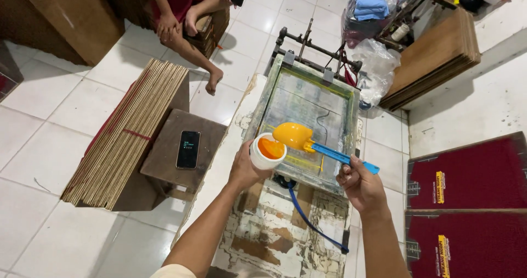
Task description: Mixing yellow ink with red pigment and applying the mixture to a screen printing frame
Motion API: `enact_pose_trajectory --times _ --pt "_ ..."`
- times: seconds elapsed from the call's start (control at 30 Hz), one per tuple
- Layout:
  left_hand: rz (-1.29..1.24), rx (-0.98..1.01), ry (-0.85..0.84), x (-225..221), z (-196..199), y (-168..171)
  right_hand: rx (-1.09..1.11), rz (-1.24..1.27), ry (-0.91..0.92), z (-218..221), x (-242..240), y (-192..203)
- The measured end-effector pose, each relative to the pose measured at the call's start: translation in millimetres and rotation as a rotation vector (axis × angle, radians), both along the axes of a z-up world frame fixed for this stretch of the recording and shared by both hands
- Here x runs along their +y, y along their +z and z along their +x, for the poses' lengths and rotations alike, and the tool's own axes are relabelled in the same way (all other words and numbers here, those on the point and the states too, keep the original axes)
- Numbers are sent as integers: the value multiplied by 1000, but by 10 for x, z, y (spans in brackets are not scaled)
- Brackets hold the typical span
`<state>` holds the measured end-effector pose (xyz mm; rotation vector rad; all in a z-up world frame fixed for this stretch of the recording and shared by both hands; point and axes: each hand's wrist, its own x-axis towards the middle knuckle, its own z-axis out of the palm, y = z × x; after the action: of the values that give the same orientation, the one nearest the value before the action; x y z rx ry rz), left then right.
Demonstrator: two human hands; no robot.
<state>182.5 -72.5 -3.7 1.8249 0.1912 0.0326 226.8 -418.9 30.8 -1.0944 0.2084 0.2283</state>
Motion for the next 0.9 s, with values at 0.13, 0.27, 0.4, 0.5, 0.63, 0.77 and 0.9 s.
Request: enact_pose_trajectory --times 0.13,0.27,0.4,0.5,0.63,0.77,0.9 --pt "-13 -17 10 -24 1 -21 2 7 -14 -37 37 102" --pt "4 -28 -8 -16 8 -120 3 0 -25 -66 -26 108" --pt "-84 -2 40 36 -67 -125 22 16 -55 -131 -49 249" --pt "-120 64 117 124 -204 -258 19 -7 -45 -68 -155 264" --pt "-114 155 216 282 -554 -194 -8 -52 -24 107 -377 1" --pt "-74 226 290 306 -1047 -120 17 -80 24 390 -476 -465" --pt "-56 376 400 163 -1445 -110 4 -100 155 694 -306 -871"
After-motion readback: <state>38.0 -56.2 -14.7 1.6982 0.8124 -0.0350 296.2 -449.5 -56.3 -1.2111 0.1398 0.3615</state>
